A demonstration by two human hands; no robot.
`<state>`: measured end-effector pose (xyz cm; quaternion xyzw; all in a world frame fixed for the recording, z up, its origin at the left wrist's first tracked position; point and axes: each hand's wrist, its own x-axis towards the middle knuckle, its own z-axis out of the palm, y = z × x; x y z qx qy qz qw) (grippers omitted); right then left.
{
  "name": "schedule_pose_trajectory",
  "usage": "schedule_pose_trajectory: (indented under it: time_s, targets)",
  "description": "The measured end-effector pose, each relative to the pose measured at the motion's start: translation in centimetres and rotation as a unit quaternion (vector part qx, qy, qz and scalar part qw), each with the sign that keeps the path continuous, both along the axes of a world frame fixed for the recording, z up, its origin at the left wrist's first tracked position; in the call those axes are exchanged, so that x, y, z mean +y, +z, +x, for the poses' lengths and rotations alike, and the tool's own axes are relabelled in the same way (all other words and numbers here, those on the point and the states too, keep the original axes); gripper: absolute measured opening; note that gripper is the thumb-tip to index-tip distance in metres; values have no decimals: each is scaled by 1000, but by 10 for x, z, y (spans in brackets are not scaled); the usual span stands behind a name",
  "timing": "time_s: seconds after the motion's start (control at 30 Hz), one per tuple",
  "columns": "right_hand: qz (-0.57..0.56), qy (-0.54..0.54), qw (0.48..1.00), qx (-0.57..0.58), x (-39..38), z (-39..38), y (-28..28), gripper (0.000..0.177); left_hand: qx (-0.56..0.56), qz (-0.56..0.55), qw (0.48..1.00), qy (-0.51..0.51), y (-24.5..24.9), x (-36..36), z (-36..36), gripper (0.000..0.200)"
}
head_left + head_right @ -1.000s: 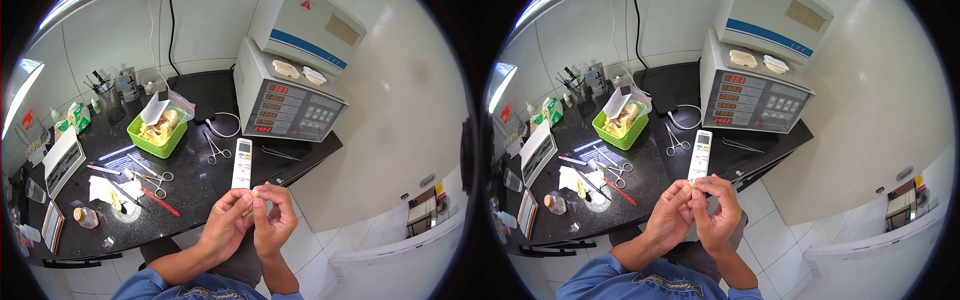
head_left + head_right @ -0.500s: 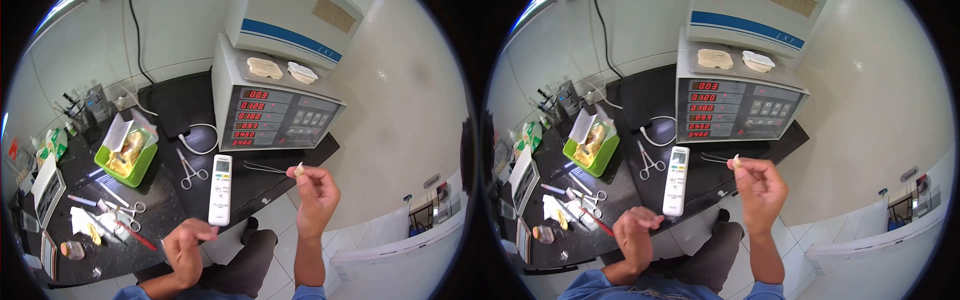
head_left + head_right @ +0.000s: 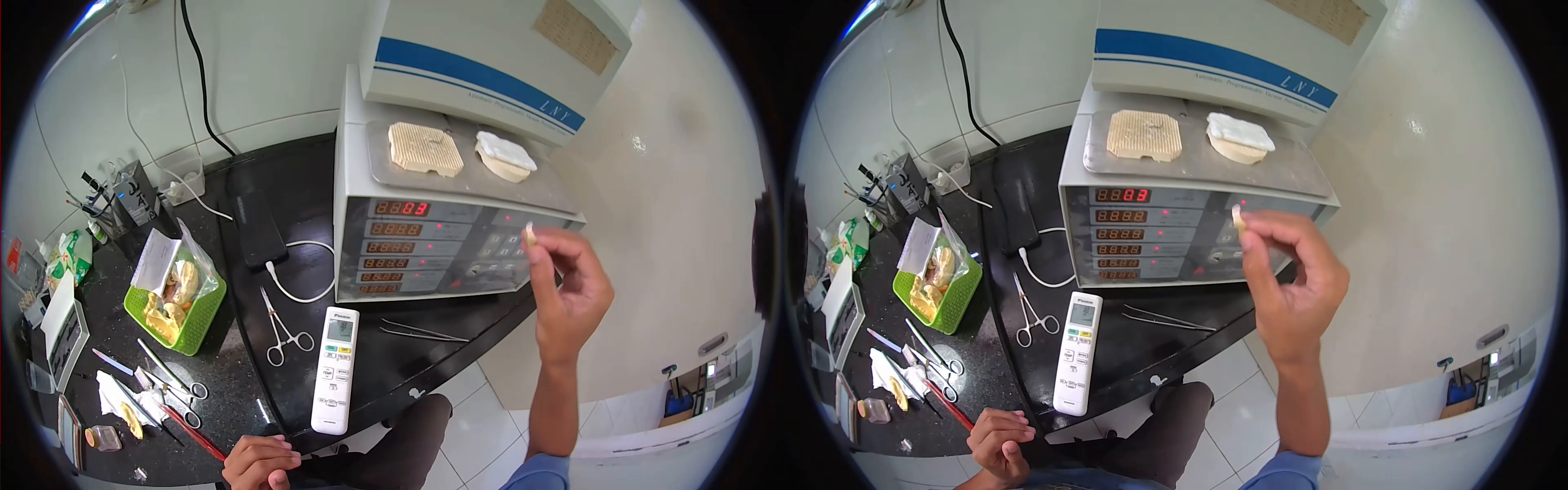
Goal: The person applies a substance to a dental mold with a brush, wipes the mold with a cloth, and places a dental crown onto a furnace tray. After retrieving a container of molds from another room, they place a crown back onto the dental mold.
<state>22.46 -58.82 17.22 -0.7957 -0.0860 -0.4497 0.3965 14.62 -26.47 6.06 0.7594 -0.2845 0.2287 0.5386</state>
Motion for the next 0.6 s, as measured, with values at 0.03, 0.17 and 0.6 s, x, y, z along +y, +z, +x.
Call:
schedule_pose_trajectory:
  time_s: [0.03,0.17,0.6]
  targets:
    - [-1,4,1000,-3,-1,8,11,7,-3,-1,1000,4,-1,2,-1,39]
    - [-153,-8,988,-15,0,47,45,6,-37,25,999,22,-5,6,0,36]
    - [-301,-46,952,20,-18,64,97,4,-129,104,982,87,-15,9,2,31]
